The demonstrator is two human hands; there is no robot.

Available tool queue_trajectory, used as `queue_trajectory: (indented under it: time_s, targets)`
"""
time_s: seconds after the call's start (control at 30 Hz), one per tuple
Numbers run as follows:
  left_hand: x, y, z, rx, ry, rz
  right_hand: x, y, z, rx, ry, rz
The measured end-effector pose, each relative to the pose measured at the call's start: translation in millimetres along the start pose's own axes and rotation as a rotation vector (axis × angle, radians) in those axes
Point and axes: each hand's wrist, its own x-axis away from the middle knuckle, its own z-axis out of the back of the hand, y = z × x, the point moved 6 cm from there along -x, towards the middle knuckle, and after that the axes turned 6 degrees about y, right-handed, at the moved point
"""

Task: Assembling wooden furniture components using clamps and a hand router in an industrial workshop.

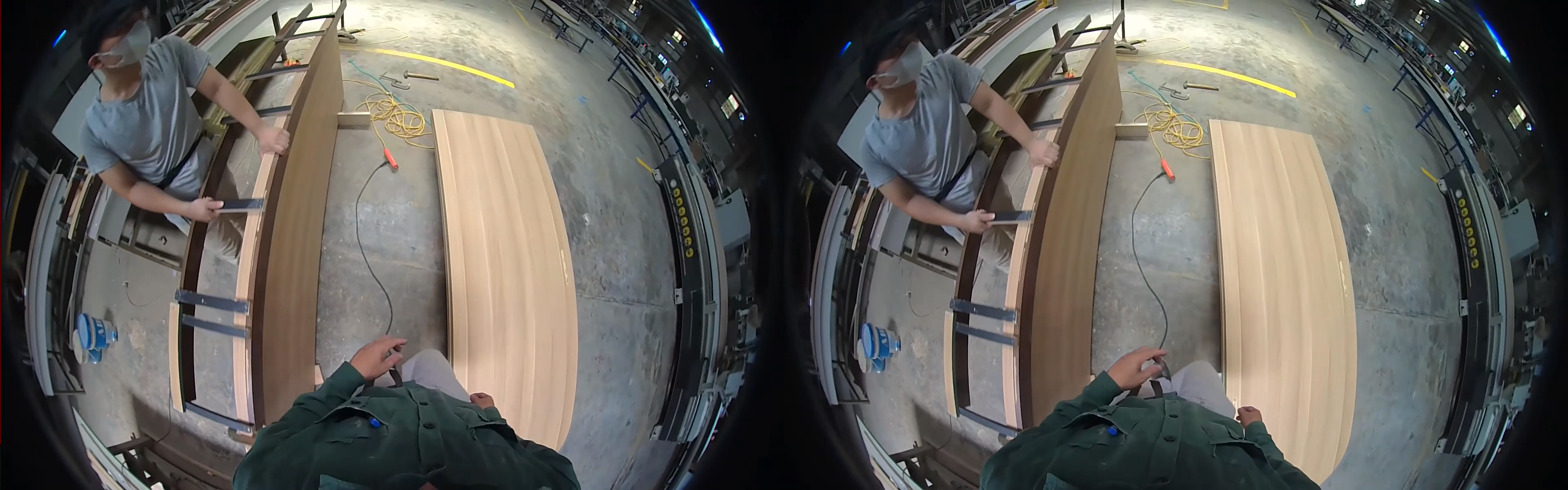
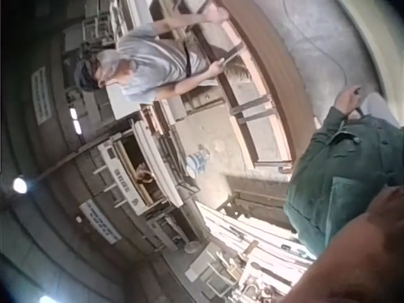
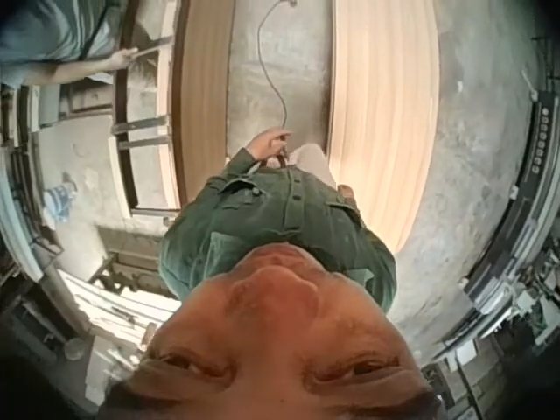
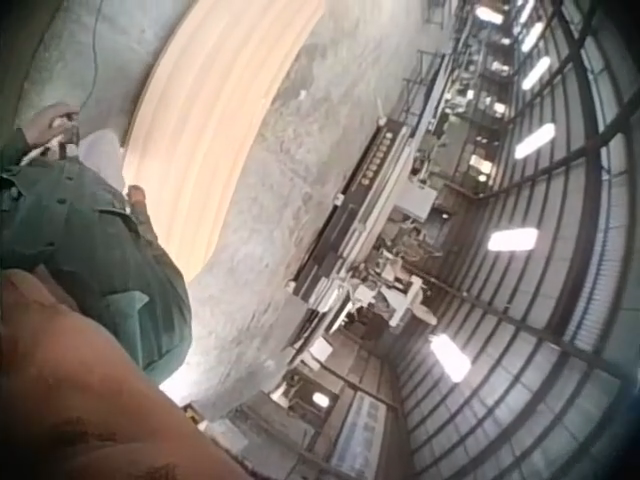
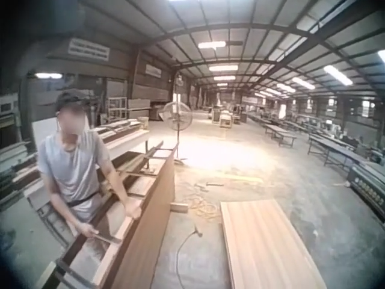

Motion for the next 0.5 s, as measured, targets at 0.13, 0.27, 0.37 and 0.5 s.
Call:
queue_trajectory:
  time_s: [0.13, 0.27, 0.37, 0.5]
  targets:
    - [-107, -5, 53, -0.042, 0.020, 0.023, -68, -91, -16, 0.036, -0.030, 0.091]
    - [-220, -22, 96, -0.028, 0.068, 0.077, -156, -181, -29, 0.089, -0.086, 0.101]
    - [-311, -57, 116, -0.092, 0.060, 0.090, -240, -273, -23, 0.194, -0.032, 0.226]
    - [-403, -59, 166, -0.043, 0.063, 0.107, -325, -392, -15, 0.059, -0.094, 0.218]
